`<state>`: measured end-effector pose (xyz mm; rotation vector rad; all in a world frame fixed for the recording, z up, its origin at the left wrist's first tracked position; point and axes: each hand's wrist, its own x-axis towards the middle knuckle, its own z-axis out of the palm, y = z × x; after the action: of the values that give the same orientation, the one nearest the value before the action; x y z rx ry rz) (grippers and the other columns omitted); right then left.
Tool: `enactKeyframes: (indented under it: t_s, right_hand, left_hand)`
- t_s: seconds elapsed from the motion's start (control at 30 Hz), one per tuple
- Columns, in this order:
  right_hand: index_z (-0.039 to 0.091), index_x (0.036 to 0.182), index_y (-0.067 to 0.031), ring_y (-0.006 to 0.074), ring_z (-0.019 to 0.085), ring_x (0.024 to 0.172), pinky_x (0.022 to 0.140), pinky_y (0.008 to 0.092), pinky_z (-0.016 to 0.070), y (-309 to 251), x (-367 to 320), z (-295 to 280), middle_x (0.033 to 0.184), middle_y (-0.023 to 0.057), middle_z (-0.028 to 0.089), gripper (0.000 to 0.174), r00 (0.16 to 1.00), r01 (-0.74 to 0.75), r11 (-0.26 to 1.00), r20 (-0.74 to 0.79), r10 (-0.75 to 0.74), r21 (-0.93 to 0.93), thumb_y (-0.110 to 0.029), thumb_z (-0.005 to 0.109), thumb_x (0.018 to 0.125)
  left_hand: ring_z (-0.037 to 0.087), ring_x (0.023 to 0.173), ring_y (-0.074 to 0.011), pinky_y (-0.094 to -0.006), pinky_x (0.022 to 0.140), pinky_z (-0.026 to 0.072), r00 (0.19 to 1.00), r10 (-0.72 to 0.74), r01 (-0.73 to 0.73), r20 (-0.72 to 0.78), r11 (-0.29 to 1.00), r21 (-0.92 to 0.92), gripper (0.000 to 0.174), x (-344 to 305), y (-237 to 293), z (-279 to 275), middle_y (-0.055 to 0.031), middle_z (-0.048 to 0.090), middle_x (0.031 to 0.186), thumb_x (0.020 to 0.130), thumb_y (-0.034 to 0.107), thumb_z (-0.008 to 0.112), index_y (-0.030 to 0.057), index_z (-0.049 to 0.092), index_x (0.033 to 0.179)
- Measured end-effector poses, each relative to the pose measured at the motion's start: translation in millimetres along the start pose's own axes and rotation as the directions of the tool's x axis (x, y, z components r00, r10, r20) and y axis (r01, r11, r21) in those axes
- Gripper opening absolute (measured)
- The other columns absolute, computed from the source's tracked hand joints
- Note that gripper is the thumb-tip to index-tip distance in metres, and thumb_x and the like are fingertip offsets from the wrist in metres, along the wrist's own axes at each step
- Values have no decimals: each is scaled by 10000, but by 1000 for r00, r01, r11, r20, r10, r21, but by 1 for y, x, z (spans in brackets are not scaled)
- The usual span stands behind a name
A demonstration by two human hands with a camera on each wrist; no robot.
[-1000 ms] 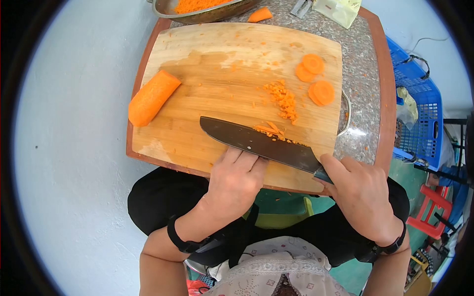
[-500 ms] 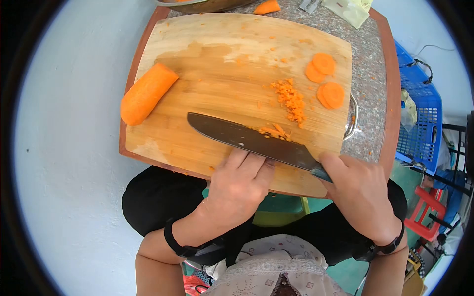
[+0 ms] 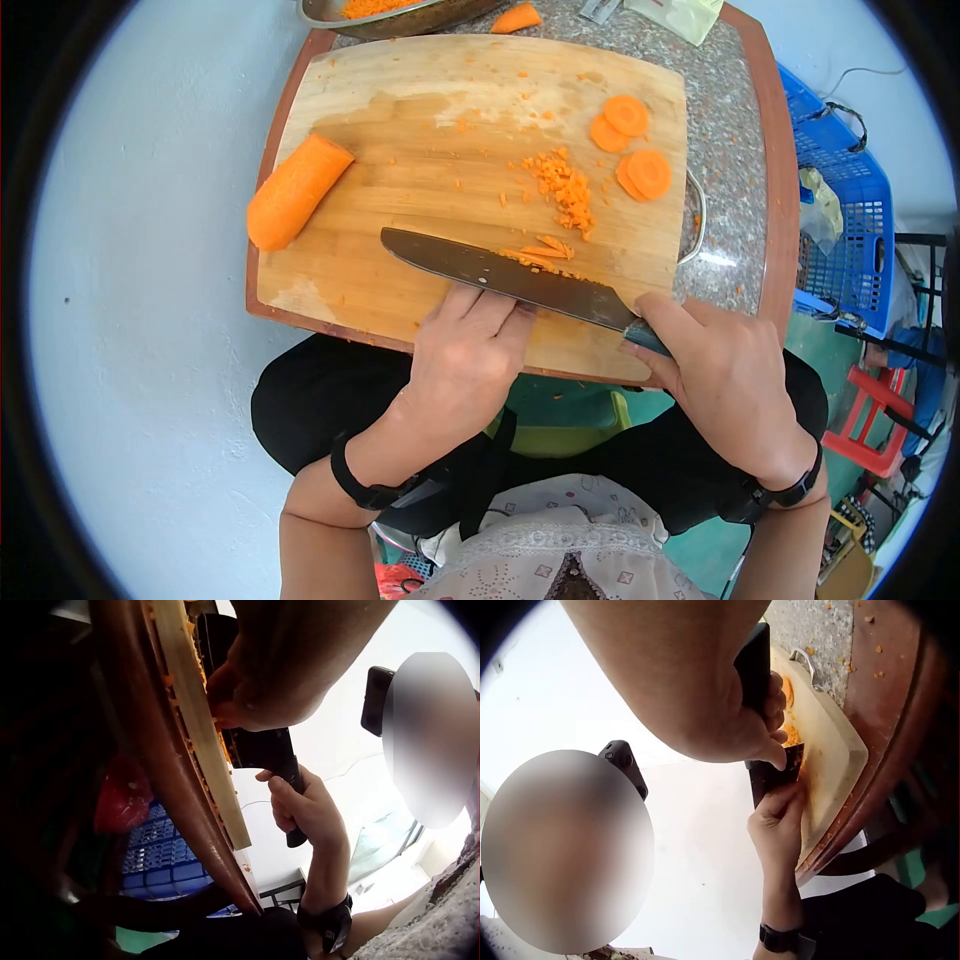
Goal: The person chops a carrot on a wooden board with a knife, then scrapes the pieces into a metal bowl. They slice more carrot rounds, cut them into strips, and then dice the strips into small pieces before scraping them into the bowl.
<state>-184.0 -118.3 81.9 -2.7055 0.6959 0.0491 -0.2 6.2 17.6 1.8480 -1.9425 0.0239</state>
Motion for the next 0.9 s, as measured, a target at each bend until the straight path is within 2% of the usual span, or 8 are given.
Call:
enactKeyframes:
  t_s: [0.13,0.33,0.43,0.53,0.63,0.73,0.83,0.9]
  right_hand:
    - [502,877,-78,260,606,561,448,376,456,0,1,2,627,73,523,174,999,22,996,41,-18,-84,-35,596,737]
    - [482,846,-79,261,618,534,457,352,481,-15,21,14,596,76,555,151,998,54,998,-38,-56,-39,-56,597,751]
    - [544,960,-75,320,612,623,514,423,448,-17,29,19,647,112,564,236,995,-42,999,87,43,-15,-207,675,815]
    - [548,948,-75,324,605,601,507,420,442,-9,24,16,639,115,567,229,999,5,994,-38,0,113,-225,673,828]
    - [556,938,-78,318,587,578,495,412,428,-6,9,10,630,108,554,226,1000,-6,1000,-19,6,25,-231,678,825]
    - [562,931,-79,307,572,563,489,404,417,-7,2,6,618,98,539,216,1000,-23,999,16,24,-30,-218,683,819]
    - [486,854,-54,281,601,537,458,365,467,-8,0,-1,606,100,526,143,999,18,998,33,-16,-54,-41,587,754]
    - [482,845,-57,269,600,529,446,360,463,-7,1,0,602,94,522,139,999,23,996,23,-22,-84,-44,588,755]
  left_hand:
    - [582,886,-297,-359,732,523,999,-30,30,36,999,-19,315,1,2,-4,-145,610,962,621,4,596,-56,661,924]
    - [584,877,-299,-356,736,523,1000,-11,11,7,1000,-9,314,0,3,-2,-150,614,953,626,-3,592,-59,658,928]
    - [584,870,-302,-360,735,527,999,17,-16,-35,1000,24,313,1,3,1,-150,617,950,633,-6,591,-66,656,934]
    - [584,872,-305,-367,734,530,997,-3,2,-73,1000,-9,308,2,2,4,-151,612,948,639,-7,590,-73,655,932]
    - [583,874,-303,-368,720,532,998,-4,3,-55,1000,-14,306,-1,0,3,-151,604,939,640,0,592,-75,654,929]
    - [582,876,-302,-366,720,529,1000,1,-2,-20,1000,-10,313,-5,1,4,-150,599,931,636,9,594,-74,654,932]
    - [580,874,-301,-362,725,526,1000,6,-6,-18,1000,-23,311,-3,2,2,-145,599,926,627,17,594,-69,655,919]
    - [578,872,-303,-362,731,524,1000,2,-2,-23,1000,-18,310,-3,3,3,-149,602,937,620,13,595,-69,655,913]
